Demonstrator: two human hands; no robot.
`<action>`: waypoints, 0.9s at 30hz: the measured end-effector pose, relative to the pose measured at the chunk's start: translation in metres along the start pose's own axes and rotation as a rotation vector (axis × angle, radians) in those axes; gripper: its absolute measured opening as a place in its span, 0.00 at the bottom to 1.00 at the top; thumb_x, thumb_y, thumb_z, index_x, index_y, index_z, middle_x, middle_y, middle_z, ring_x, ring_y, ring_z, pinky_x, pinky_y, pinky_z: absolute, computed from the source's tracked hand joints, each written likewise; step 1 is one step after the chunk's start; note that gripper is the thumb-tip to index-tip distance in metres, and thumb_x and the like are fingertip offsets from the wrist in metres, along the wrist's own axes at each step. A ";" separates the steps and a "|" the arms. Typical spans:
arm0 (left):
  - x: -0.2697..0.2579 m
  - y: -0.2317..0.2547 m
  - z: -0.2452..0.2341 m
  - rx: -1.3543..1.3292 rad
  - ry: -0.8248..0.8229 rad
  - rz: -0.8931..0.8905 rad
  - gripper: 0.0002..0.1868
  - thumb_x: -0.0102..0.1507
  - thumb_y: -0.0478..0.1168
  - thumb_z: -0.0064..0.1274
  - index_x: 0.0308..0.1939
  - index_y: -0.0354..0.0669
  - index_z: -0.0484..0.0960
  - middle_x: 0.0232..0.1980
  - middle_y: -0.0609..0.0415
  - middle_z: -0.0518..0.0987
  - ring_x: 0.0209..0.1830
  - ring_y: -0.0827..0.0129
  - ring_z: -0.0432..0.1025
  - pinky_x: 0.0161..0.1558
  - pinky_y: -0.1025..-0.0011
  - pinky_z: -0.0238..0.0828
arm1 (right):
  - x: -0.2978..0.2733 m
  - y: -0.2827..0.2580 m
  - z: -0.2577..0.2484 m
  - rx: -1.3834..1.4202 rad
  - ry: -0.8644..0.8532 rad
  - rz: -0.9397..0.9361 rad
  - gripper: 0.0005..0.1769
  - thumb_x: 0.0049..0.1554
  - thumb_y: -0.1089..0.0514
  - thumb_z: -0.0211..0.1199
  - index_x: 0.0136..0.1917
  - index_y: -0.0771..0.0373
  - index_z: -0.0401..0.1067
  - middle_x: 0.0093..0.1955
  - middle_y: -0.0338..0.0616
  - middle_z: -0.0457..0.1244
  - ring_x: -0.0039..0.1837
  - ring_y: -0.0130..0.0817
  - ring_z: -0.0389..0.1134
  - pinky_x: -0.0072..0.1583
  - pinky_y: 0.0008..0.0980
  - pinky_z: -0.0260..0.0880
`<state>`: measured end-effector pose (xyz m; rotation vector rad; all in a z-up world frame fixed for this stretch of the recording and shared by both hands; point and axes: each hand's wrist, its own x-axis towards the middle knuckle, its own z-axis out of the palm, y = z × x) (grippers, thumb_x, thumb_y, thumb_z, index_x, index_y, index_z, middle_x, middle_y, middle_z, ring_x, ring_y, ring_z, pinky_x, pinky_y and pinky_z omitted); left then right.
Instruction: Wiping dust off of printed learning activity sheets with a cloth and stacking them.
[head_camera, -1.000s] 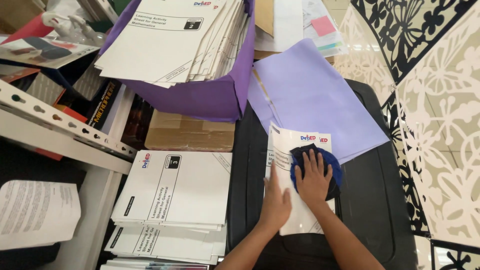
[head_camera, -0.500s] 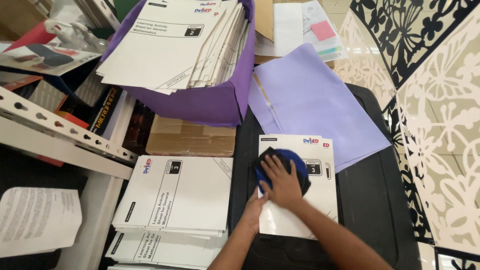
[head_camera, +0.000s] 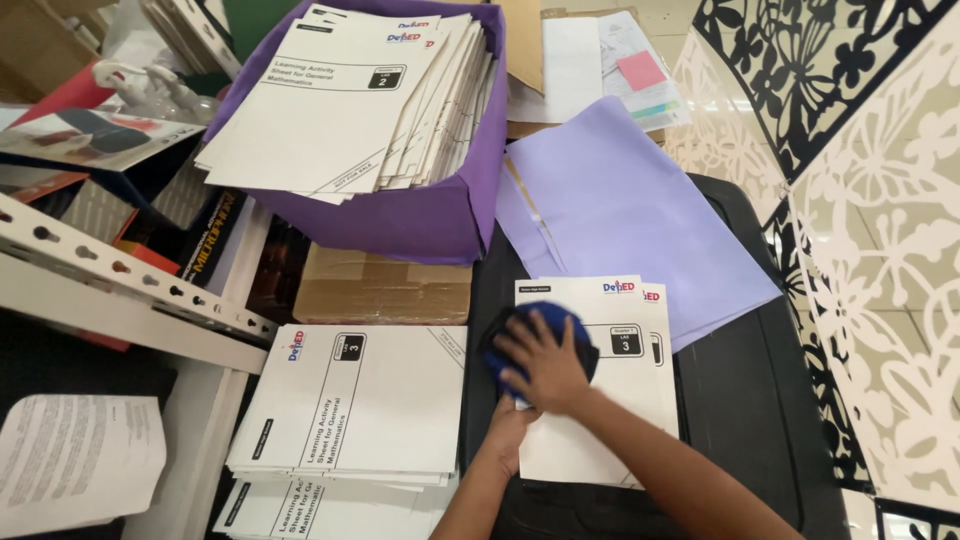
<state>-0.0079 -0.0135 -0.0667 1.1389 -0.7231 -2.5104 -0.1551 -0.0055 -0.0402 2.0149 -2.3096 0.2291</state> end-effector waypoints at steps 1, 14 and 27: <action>0.009 -0.009 -0.008 0.001 -0.004 -0.004 0.36 0.65 0.25 0.42 0.78 0.46 0.56 0.68 0.36 0.73 0.61 0.50 0.74 0.56 0.58 0.76 | -0.004 0.000 -0.006 -0.002 -0.001 0.004 0.37 0.60 0.30 0.48 0.77 0.45 0.57 0.83 0.47 0.44 0.82 0.61 0.36 0.69 0.85 0.28; -0.017 0.005 0.014 0.128 -0.010 0.226 0.40 0.63 0.20 0.43 0.76 0.59 0.65 0.75 0.53 0.71 0.67 0.67 0.71 0.64 0.75 0.66 | -0.077 0.072 0.021 -0.143 0.073 0.513 0.40 0.62 0.31 0.39 0.81 0.48 0.48 0.86 0.41 0.37 0.85 0.50 0.33 0.73 0.74 0.25; -0.020 0.013 0.012 -0.297 -0.206 0.088 0.34 0.67 0.27 0.30 0.77 0.57 0.62 0.72 0.39 0.71 0.66 0.51 0.73 0.63 0.57 0.73 | -0.159 -0.004 -0.024 0.050 0.132 -0.030 0.40 0.61 0.34 0.49 0.79 0.53 0.52 0.83 0.46 0.43 0.82 0.50 0.38 0.73 0.67 0.29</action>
